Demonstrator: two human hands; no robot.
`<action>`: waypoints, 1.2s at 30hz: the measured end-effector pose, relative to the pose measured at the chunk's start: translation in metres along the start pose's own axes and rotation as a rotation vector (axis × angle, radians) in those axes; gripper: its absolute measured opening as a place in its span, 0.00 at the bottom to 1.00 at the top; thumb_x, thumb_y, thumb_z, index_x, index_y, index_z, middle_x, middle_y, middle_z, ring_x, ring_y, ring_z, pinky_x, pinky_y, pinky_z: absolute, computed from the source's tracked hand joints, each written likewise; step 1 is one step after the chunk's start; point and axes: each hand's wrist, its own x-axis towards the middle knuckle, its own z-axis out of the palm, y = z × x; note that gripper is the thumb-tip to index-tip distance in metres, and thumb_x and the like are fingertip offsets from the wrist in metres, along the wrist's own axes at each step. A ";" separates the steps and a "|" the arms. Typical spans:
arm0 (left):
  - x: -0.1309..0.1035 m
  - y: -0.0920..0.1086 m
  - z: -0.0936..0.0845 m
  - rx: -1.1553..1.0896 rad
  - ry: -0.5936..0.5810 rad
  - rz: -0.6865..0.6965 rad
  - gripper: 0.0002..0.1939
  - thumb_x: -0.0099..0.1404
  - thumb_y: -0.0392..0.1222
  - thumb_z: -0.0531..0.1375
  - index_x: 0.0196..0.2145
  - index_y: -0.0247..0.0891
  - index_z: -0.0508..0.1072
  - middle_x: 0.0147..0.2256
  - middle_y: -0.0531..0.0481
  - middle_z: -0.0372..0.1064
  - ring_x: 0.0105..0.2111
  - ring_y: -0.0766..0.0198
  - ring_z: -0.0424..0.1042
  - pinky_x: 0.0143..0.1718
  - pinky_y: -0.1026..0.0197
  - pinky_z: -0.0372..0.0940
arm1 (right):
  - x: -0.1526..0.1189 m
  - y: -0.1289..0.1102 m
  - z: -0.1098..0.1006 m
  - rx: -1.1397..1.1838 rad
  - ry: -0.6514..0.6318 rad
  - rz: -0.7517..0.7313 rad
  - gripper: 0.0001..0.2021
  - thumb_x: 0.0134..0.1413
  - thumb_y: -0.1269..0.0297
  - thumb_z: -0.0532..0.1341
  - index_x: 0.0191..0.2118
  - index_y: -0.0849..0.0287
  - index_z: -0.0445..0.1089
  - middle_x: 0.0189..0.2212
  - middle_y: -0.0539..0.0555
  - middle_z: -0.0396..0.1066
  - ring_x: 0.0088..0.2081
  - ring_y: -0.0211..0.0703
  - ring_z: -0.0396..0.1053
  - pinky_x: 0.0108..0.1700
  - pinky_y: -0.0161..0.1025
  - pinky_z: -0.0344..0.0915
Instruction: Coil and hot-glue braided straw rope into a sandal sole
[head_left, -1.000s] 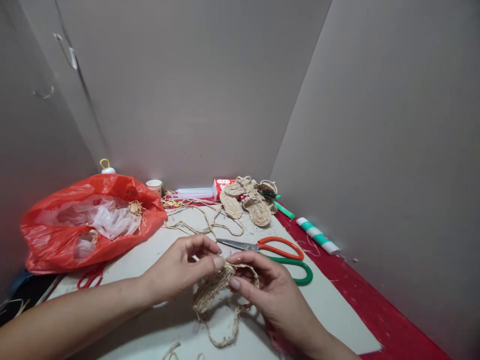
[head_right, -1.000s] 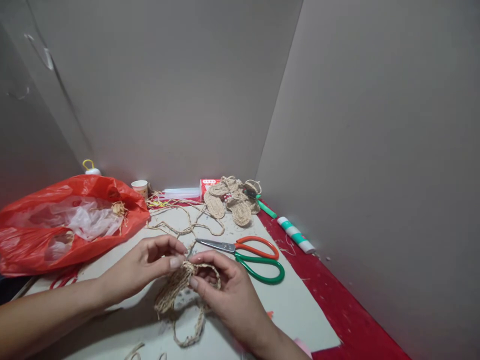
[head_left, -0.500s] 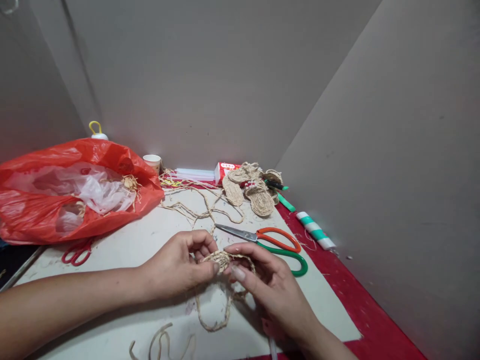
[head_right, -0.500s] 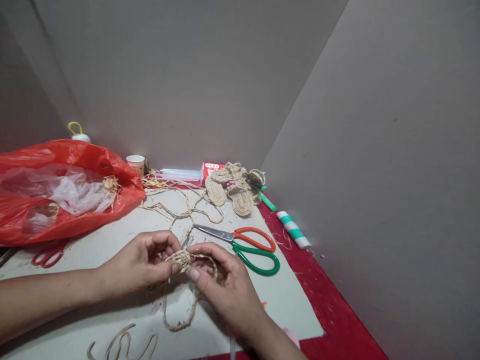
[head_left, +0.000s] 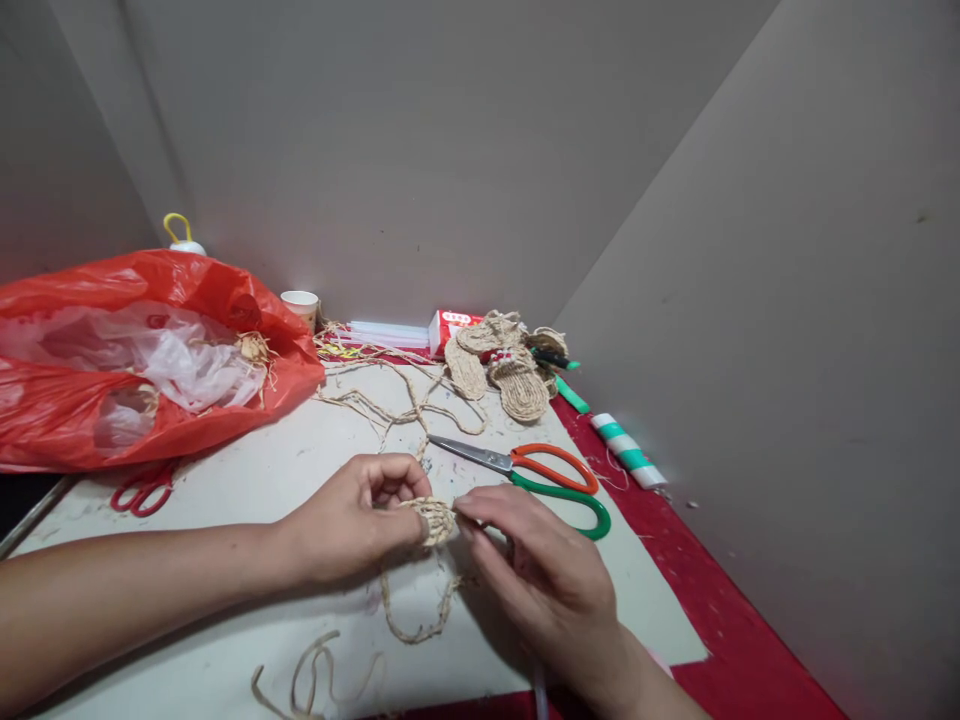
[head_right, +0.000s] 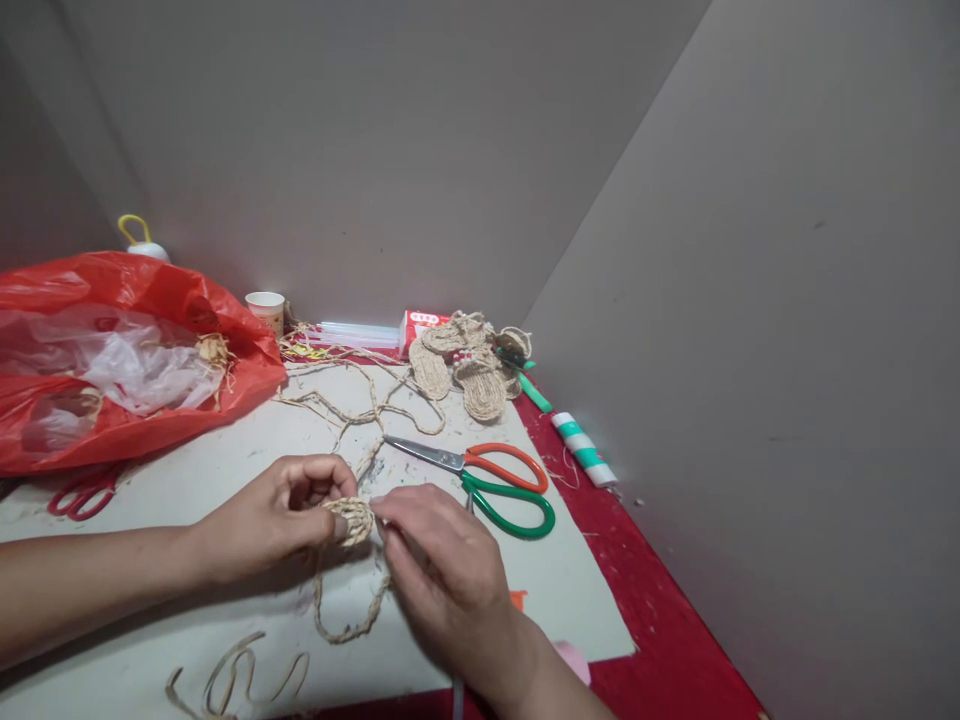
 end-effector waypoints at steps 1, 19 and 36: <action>0.000 0.000 0.000 -0.023 -0.007 -0.013 0.03 0.53 0.33 0.58 0.28 0.35 0.66 0.20 0.60 0.56 0.21 0.73 0.51 0.22 0.67 0.47 | 0.000 -0.001 -0.001 -0.027 -0.013 -0.048 0.20 0.53 0.81 0.58 0.49 0.52 0.69 0.35 0.54 0.75 0.37 0.44 0.73 0.39 0.41 0.71; 0.001 -0.004 0.002 -0.143 -0.006 -0.044 0.10 0.53 0.41 0.65 0.29 0.35 0.67 0.19 0.60 0.59 0.20 0.74 0.52 0.22 0.68 0.47 | -0.004 0.005 -0.004 -0.101 -0.111 -0.237 0.25 0.54 0.82 0.56 0.56 0.55 0.63 0.39 0.59 0.74 0.40 0.46 0.72 0.40 0.44 0.72; 0.002 -0.005 0.000 -0.047 0.064 0.076 0.05 0.57 0.38 0.61 0.29 0.34 0.67 0.19 0.61 0.53 0.21 0.73 0.48 0.23 0.67 0.46 | 0.000 -0.005 0.008 0.627 -0.073 0.891 0.17 0.60 0.51 0.59 0.29 0.60 0.73 0.18 0.50 0.71 0.20 0.34 0.65 0.27 0.31 0.63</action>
